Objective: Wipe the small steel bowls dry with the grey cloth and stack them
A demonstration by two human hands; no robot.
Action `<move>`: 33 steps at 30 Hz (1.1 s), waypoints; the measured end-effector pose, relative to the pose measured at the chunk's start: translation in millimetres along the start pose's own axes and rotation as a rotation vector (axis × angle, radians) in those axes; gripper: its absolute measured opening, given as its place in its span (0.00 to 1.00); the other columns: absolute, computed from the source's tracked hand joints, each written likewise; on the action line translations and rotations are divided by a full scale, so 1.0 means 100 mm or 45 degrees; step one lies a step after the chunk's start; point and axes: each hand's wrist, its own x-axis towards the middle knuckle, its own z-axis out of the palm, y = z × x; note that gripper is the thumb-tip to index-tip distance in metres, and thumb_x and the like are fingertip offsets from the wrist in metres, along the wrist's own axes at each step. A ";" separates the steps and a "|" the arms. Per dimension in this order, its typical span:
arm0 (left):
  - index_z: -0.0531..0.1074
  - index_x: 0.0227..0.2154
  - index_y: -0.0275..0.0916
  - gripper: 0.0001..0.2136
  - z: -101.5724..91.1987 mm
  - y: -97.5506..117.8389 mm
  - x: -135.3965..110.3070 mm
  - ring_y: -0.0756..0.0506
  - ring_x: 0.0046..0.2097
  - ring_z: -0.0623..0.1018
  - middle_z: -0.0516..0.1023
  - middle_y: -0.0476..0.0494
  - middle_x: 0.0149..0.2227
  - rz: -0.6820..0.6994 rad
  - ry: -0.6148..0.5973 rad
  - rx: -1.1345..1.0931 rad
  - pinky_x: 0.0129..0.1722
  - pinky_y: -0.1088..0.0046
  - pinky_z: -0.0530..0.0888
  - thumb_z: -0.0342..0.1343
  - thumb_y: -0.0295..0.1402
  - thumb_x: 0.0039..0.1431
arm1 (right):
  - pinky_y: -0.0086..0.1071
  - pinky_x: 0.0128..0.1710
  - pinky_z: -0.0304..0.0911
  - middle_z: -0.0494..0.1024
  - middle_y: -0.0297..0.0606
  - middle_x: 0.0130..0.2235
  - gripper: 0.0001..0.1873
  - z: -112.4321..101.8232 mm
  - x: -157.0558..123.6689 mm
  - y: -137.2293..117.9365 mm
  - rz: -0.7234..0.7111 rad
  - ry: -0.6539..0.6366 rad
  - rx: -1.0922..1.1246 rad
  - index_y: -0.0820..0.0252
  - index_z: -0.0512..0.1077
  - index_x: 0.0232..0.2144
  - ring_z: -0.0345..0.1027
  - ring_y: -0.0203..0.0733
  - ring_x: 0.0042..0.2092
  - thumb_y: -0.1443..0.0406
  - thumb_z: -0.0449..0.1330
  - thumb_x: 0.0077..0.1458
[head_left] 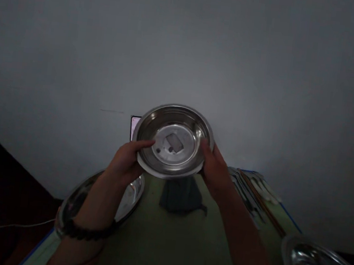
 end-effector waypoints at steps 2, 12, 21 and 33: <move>0.73 0.37 0.30 0.11 -0.01 0.01 0.02 0.40 0.35 0.80 0.78 0.40 0.27 -0.031 0.035 -0.116 0.41 0.60 0.78 0.53 0.25 0.49 | 0.42 0.39 0.72 0.75 0.41 0.49 0.29 -0.10 0.04 -0.05 0.021 -0.047 0.059 0.50 0.64 0.51 0.71 0.48 0.48 0.43 0.43 0.58; 0.72 0.44 0.29 0.14 0.14 0.09 -0.08 0.39 0.52 0.75 0.78 0.36 0.48 0.131 0.053 -0.514 0.53 0.57 0.71 0.50 0.24 0.55 | 0.47 0.50 0.64 0.71 0.56 0.54 0.32 0.11 -0.10 0.57 0.199 -0.936 -1.591 0.64 0.68 0.52 0.68 0.57 0.53 0.54 0.64 0.47; 0.74 0.39 0.29 0.11 0.17 0.10 -0.07 0.43 0.49 0.76 0.81 0.39 0.36 0.206 0.044 -0.569 0.53 0.66 0.71 0.50 0.23 0.55 | 0.43 0.48 0.66 0.74 0.57 0.51 0.21 0.24 -0.16 0.69 0.102 -0.843 -1.794 0.69 0.68 0.51 0.70 0.55 0.51 0.70 0.54 0.53; 0.75 0.34 0.30 0.09 0.25 0.13 -0.12 0.47 0.37 0.80 0.80 0.44 0.28 0.327 0.090 -0.547 0.44 0.71 0.76 0.49 0.21 0.54 | 0.32 0.38 0.64 0.80 0.42 0.37 0.17 -0.48 0.09 -0.07 -0.036 -0.331 -1.239 0.64 0.76 0.38 0.72 0.41 0.39 0.69 0.50 0.51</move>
